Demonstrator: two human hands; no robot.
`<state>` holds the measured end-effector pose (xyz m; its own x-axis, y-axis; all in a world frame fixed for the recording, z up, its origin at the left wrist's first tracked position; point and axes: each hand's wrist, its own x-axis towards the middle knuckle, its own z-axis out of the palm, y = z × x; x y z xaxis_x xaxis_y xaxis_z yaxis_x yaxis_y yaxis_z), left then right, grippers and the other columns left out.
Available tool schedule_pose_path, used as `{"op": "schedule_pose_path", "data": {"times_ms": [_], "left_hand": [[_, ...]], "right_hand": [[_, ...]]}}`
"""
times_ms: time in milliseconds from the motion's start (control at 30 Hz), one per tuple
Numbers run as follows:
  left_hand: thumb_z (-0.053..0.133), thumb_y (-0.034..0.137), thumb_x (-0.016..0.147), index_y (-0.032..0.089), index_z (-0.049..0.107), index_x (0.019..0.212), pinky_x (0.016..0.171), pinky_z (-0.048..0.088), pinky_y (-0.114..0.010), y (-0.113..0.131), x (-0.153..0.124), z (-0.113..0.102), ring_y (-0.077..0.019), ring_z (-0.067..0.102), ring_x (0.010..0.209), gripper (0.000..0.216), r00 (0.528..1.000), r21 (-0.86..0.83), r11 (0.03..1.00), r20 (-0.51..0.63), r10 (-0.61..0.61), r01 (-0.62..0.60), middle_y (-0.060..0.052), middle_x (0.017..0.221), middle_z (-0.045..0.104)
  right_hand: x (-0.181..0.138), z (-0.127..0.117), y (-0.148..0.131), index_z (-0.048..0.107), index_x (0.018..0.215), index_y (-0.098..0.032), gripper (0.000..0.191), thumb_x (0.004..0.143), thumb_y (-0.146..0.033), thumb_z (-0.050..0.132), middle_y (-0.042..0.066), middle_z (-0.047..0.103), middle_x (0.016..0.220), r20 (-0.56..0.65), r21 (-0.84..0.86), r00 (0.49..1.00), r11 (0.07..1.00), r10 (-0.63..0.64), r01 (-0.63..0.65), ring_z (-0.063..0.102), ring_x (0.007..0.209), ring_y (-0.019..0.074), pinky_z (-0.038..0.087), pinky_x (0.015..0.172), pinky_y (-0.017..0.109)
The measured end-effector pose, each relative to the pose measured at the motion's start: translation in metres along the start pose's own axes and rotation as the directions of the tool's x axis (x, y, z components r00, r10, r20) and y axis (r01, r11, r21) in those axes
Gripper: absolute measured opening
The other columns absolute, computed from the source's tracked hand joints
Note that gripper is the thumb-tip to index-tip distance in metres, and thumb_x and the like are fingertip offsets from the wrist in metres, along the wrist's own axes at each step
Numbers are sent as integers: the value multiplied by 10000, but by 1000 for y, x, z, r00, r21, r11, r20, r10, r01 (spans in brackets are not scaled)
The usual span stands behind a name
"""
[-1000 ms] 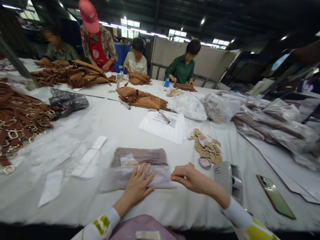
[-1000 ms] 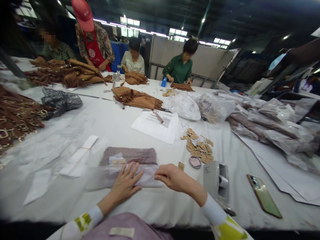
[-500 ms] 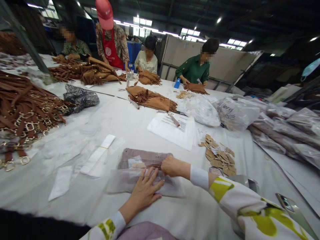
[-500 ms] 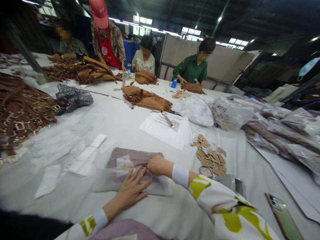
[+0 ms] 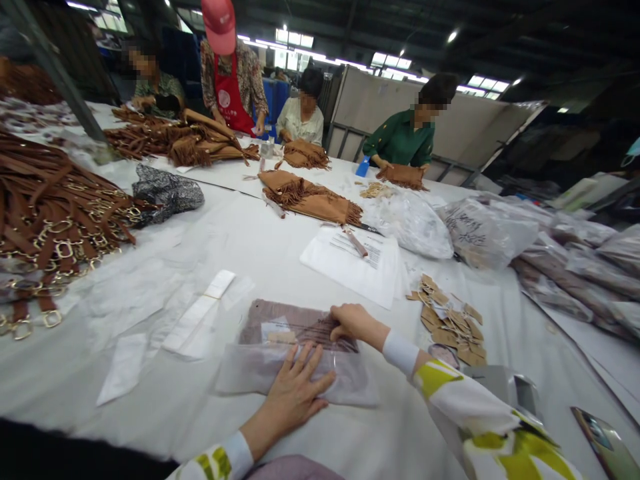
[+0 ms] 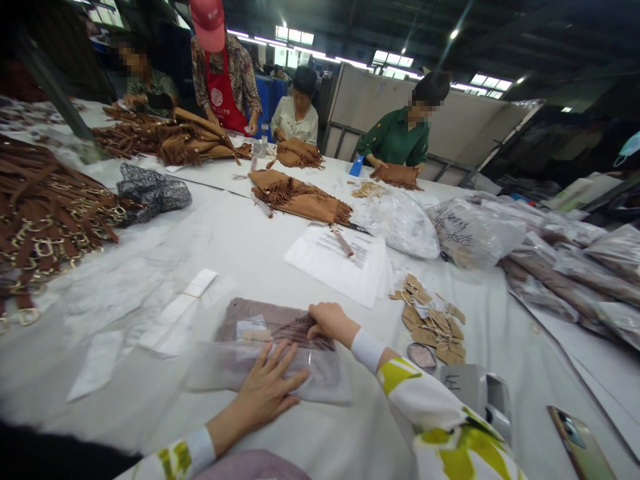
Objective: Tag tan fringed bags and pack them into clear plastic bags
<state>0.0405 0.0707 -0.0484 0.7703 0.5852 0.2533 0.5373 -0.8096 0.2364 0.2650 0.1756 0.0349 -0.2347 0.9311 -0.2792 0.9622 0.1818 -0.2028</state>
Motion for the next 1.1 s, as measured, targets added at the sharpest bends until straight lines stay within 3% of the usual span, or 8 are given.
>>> {"op": "schedule_pose_path", "data": {"times_ms": [200,433,533,633,733,867,967,1100], "left_hand": [[465,555,888,418,306,1420,1120,147,-573,0,1,2,-342,200,1417,572,1000,-11,1000,0,-13,13,-69,1581,147],[485,571,869,362,347,1414,1135,90,-566,-8,-6,-15,-310,225,1408,600,999,71,996,-7,54,-53,-87,1549,252],[515,535,867,401,378,1390,1118,58,-617,-32,-31,-25,-330,232,1401,557,993,148,984,-89,-84,96,-79,1531,298],[546,404,881,402,386,1388,1085,136,-655,-63,-61,-35,-379,214,1397,531,900,137,909,-259,-351,394,-98,1539,267],[539,417,875,279,296,1448,1028,340,-557,-84,-77,-45,-356,361,1317,637,706,-115,796,-399,-585,594,-167,1493,312],[567,501,811,205,270,1445,704,500,-353,-87,-71,-52,-204,602,734,760,465,-542,510,-232,-854,668,-18,860,621],[547,448,801,194,418,1356,628,459,-293,-85,-60,-50,-166,548,580,624,400,-635,411,-171,-900,654,65,617,510],[477,389,808,173,493,1280,706,471,-320,-84,-55,-43,-203,618,694,520,429,-615,446,-187,-884,651,12,702,614]], "right_hand": [[-38,18,-1,634,787,-183,431,945,-449,333,31,691,663,-85,315,989,945,120,-88,625,591,148,449,572,239],[-67,84,-34,612,776,-191,285,848,-411,446,29,672,710,-190,561,965,827,182,-45,610,645,169,453,603,274],[-68,85,-35,603,770,-202,250,836,-393,455,23,652,694,-240,577,950,816,200,-26,593,639,175,440,606,283],[-71,85,-37,595,756,-207,237,835,-384,460,23,635,683,-280,579,935,815,217,-16,580,647,183,434,616,293],[-73,88,-39,589,749,-205,235,839,-381,463,29,628,692,-313,576,922,818,227,-6,573,659,188,434,637,303],[-74,92,-41,588,748,-203,228,840,-368,460,34,623,692,-350,570,909,822,225,16,568,658,189,438,650,310],[-73,93,-43,598,747,-202,223,830,-365,470,41,632,697,-380,572,899,819,219,42,571,663,194,447,650,314],[-85,90,-43,638,760,-201,209,807,-352,501,46,668,739,-413,592,876,804,251,49,595,683,192,464,666,312]]}}
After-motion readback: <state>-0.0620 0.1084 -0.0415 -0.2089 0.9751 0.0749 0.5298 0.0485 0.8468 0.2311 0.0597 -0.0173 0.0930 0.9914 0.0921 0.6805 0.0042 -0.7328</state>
